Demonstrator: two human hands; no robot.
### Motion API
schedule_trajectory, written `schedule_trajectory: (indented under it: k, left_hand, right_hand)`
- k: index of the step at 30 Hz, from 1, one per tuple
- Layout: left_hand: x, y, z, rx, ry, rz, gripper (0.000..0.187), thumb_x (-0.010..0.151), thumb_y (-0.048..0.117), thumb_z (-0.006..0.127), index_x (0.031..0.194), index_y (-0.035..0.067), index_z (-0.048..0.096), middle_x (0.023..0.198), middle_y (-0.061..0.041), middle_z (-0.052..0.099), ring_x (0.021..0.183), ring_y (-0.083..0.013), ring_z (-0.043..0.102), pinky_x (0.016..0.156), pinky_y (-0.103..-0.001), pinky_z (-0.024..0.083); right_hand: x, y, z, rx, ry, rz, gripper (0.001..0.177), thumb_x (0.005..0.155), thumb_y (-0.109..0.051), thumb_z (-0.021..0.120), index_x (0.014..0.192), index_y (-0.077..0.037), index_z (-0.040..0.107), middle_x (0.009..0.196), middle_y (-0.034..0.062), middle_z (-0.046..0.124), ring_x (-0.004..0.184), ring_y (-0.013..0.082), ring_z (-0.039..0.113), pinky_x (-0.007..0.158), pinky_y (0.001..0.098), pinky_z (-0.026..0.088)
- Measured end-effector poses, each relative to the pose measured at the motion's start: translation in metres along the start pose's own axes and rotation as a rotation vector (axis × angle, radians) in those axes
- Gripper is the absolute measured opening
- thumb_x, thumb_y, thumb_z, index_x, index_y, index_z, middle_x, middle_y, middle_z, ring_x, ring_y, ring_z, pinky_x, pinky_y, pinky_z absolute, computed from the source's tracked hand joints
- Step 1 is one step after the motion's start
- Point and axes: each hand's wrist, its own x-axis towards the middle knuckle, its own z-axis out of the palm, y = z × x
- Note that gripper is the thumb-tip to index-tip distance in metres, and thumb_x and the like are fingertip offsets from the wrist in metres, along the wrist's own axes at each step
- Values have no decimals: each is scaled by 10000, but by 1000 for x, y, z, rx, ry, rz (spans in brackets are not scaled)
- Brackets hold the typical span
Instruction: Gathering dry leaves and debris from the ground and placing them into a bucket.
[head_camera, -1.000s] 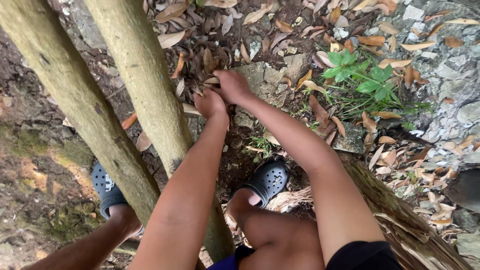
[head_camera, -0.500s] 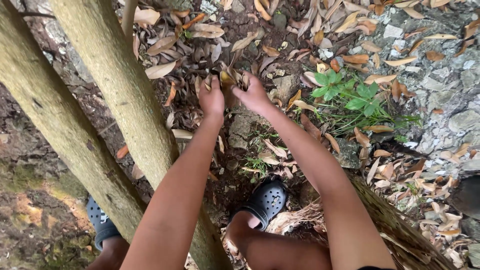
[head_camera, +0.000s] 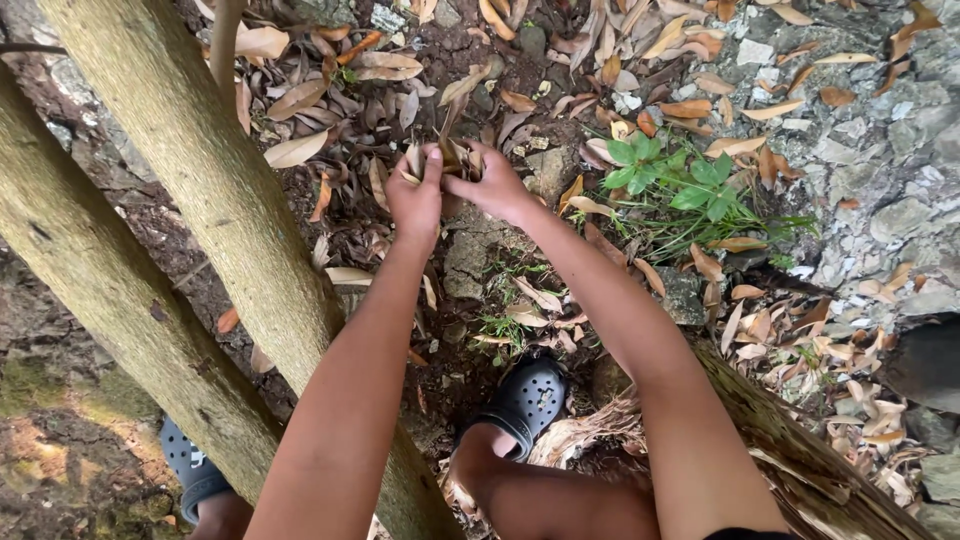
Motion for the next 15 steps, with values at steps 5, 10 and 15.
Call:
schedule_trajectory:
  k: [5, 10, 15]
  left_hand:
    - [10, -14, -1, -72, -27, 60, 196, 1005, 228, 699, 1086, 50, 720, 970, -6, 717, 856, -103, 626, 780, -271, 516]
    - [16, -22, -8, -66, 94, 11, 326, 984, 304, 742, 1157, 38, 664, 1024, -18, 660, 885, -126, 576, 785, -286, 482]
    - [7, -11, -7, -10, 320, -282, 632, 967, 404, 776, 1416, 49, 508, 1163, 14, 601, 1039, -178, 638, 888, -343, 522]
  right_hand:
    - [1, 2, -5, 113, 19, -9, 565, 850, -240, 786, 1342, -42, 592, 1125, 75, 736, 1012, 182, 712, 953, 347, 573]
    - [1, 8, -7, 56, 84, -45, 369, 942, -274, 732, 1235, -57, 670, 1096, 59, 747, 990, 159, 697, 915, 322, 542]
    - [0, 2, -5, 451, 212, -2, 338, 932, -300, 734, 1162, -59, 678, 1046, 66, 726, 929, 148, 686, 870, 337, 570]
